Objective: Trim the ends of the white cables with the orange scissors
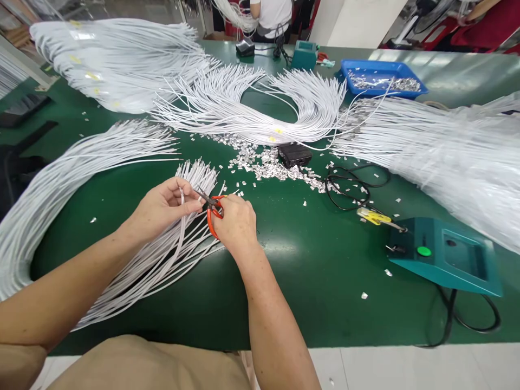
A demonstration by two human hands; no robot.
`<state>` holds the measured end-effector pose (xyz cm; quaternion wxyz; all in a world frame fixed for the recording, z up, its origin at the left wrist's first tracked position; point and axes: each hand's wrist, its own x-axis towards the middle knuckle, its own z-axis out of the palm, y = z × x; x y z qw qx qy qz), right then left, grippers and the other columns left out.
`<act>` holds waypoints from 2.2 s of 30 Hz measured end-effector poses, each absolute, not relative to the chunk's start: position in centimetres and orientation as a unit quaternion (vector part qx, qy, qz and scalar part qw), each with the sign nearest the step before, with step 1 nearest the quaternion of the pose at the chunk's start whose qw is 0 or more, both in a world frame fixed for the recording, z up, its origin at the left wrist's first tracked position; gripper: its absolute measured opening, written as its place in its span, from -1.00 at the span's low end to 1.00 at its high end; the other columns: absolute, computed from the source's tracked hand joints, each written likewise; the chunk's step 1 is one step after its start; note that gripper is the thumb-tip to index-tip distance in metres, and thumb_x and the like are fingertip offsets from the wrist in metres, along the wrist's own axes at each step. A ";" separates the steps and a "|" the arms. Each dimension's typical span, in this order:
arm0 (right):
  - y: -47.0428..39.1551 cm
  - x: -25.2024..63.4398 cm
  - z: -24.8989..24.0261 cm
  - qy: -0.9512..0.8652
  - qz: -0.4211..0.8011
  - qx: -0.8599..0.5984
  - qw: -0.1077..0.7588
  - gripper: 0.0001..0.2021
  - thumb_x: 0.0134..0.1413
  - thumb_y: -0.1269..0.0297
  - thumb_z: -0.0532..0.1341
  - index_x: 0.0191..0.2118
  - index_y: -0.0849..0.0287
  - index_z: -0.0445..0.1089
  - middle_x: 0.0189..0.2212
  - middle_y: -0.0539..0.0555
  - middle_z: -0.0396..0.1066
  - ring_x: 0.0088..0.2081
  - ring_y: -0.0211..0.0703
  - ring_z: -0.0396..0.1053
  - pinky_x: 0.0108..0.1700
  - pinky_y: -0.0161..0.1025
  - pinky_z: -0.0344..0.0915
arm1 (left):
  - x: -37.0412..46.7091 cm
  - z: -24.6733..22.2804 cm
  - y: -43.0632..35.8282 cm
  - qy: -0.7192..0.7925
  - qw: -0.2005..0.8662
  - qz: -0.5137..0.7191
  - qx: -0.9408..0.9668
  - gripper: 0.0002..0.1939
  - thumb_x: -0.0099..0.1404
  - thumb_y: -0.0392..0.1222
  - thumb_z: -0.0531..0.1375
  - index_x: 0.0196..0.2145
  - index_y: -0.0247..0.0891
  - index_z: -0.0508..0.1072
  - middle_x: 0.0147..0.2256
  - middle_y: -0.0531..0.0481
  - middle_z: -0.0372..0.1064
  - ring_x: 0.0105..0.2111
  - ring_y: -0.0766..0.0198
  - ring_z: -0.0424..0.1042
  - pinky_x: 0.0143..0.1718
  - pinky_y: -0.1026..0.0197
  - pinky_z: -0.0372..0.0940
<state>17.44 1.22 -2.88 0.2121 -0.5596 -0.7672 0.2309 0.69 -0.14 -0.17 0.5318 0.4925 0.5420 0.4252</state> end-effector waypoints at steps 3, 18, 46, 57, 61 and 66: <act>1.2 17.4 -3.0 -0.773 0.226 -0.552 0.216 -0.79 0.07 0.26 0.15 -0.55 0.16 0.29 -0.49 0.00 0.32 -0.45 -0.26 0.17 -0.38 -0.26 -0.04 | 0.6 -0.2 -0.1 0.546 0.532 0.423 0.490 -0.70 0.07 -0.19 0.36 -0.38 -0.22 0.27 -0.39 0.07 0.46 -0.36 0.30 0.51 -0.24 0.22 0.39; 1.0 17.5 -3.4 -0.789 0.181 -0.544 0.223 -0.82 0.07 0.31 0.14 -0.53 0.15 0.30 -0.48 0.03 0.34 -0.38 -0.21 0.23 -0.36 -0.24 0.00 | 0.4 -0.4 0.1 0.518 0.561 0.413 0.496 -0.80 0.20 -0.20 0.27 -0.37 -0.22 0.26 -0.46 0.05 0.51 -0.46 0.33 0.47 -0.34 0.24 0.30; 0.8 16.1 -1.6 -0.371 0.633 -0.485 0.476 -0.84 -0.22 0.21 0.39 -0.48 0.18 0.53 -0.42 0.01 0.49 -0.43 -0.29 0.30 -0.29 -0.28 0.23 | 1.5 0.5 -0.6 0.595 0.481 0.390 0.512 -0.72 0.07 -0.23 0.34 -0.34 -0.20 0.29 -0.47 0.13 0.43 -0.43 0.31 0.51 -0.33 0.27 0.39; 0.9 15.8 -2.3 -0.341 0.662 -0.455 0.488 -0.90 -0.19 0.29 0.33 -0.49 0.21 0.49 -0.69 -0.11 0.24 -0.55 -0.35 0.17 -0.41 -0.31 0.10 | 1.1 0.1 -0.5 0.578 0.493 0.407 0.506 -0.72 0.06 -0.22 0.36 -0.32 -0.23 0.34 -0.39 0.08 0.45 -0.40 0.33 0.48 -0.30 0.26 0.37; 0.8 15.6 -2.3 -0.316 0.696 -0.426 0.484 -0.89 -0.22 0.32 0.31 -0.48 0.23 0.48 -0.65 -0.08 0.30 -0.54 -0.33 0.18 -0.41 -0.30 0.12 | 0.7 -0.5 0.0 0.519 0.592 0.401 0.467 -0.75 0.14 -0.22 0.34 -0.30 -0.25 0.33 -0.44 0.08 0.46 -0.45 0.37 0.47 -0.33 0.31 0.33; 0.8 15.5 -2.0 -0.343 0.674 -0.446 0.478 -0.87 -0.20 0.29 0.30 -0.47 0.24 0.49 -0.62 -0.04 0.36 -0.51 -0.32 0.22 -0.38 -0.31 0.14 | 0.2 -0.8 0.2 0.432 0.702 0.377 0.423 -0.77 0.22 -0.21 0.29 -0.32 -0.24 0.26 -0.46 0.10 0.46 -0.50 0.45 0.39 -0.43 0.38 0.21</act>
